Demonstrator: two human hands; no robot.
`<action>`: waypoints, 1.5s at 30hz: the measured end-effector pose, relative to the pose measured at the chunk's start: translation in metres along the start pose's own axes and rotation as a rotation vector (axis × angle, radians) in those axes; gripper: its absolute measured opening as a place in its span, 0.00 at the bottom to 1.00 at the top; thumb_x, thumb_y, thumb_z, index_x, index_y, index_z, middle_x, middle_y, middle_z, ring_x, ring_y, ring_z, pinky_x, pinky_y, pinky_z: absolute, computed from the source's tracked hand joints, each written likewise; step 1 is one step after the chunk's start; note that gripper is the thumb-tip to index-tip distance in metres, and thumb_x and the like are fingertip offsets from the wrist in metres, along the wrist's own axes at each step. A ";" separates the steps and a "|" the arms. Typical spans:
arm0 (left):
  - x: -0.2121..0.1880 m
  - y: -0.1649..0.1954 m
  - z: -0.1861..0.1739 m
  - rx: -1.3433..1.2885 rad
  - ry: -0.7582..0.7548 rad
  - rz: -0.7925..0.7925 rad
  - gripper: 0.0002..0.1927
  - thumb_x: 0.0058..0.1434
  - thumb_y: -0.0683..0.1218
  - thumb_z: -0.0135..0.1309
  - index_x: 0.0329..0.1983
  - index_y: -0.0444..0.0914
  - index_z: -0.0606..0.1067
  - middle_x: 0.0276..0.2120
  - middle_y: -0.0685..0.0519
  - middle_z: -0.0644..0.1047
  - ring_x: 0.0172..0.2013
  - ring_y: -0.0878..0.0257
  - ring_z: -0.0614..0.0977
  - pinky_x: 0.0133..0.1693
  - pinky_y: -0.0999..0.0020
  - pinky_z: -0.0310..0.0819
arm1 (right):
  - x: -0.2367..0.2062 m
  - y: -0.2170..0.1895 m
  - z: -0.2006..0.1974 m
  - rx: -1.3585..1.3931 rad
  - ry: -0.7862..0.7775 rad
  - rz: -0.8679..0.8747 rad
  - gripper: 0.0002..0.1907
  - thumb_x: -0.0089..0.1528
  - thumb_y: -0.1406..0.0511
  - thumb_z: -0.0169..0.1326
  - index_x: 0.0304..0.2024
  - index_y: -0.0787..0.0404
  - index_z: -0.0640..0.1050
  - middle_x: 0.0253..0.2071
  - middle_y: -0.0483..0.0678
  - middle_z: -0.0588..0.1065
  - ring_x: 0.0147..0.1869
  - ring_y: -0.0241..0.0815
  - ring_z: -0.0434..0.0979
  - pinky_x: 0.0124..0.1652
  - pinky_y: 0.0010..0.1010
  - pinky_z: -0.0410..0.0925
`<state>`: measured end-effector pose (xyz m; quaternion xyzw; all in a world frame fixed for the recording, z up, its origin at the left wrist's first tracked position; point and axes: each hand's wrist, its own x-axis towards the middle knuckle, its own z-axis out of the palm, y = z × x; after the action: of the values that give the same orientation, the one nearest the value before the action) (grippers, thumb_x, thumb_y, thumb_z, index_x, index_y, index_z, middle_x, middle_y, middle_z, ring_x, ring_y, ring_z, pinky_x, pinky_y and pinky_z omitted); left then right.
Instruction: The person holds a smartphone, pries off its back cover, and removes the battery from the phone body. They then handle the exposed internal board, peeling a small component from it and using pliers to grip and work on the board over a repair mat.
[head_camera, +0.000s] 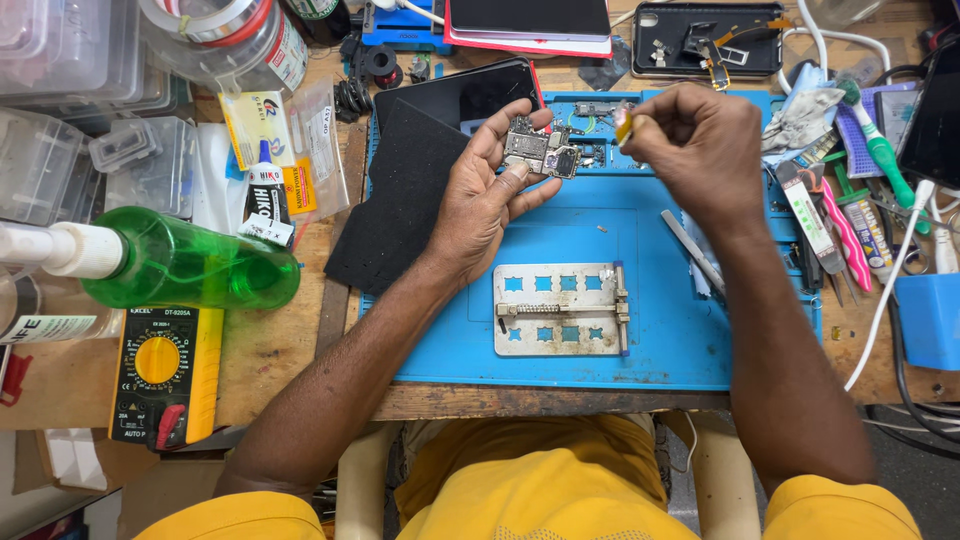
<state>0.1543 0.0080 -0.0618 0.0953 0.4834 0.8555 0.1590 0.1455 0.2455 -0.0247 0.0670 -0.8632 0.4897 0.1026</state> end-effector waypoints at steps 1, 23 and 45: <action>0.000 0.000 0.000 0.000 -0.003 0.006 0.29 0.72 0.34 0.37 0.76 0.38 0.52 0.70 0.46 0.66 0.59 0.61 0.78 0.59 0.61 0.83 | 0.003 0.000 -0.006 0.072 -0.046 0.129 0.03 0.66 0.70 0.59 0.40 0.65 0.81 0.35 0.50 0.82 0.38 0.33 0.84 0.40 0.23 0.78; 0.000 0.001 0.001 0.009 0.009 0.064 0.27 0.72 0.33 0.38 0.74 0.38 0.56 0.68 0.46 0.68 0.60 0.61 0.78 0.58 0.65 0.84 | -0.004 -0.020 -0.015 -0.428 -0.339 0.015 0.11 0.62 0.67 0.60 0.46 0.63 0.84 0.35 0.55 0.82 0.33 0.42 0.83 0.36 0.35 0.75; 0.002 -0.004 0.002 0.000 0.016 0.043 0.27 0.72 0.34 0.40 0.73 0.36 0.57 0.65 0.44 0.70 0.59 0.61 0.78 0.56 0.68 0.84 | -0.009 -0.007 0.018 0.313 -0.258 0.168 0.12 0.64 0.71 0.61 0.50 0.70 0.80 0.38 0.54 0.82 0.38 0.37 0.84 0.33 0.24 0.75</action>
<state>0.1540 0.0118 -0.0647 0.0986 0.4823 0.8596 0.1367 0.1534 0.2263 -0.0299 0.0721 -0.7851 0.6121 -0.0617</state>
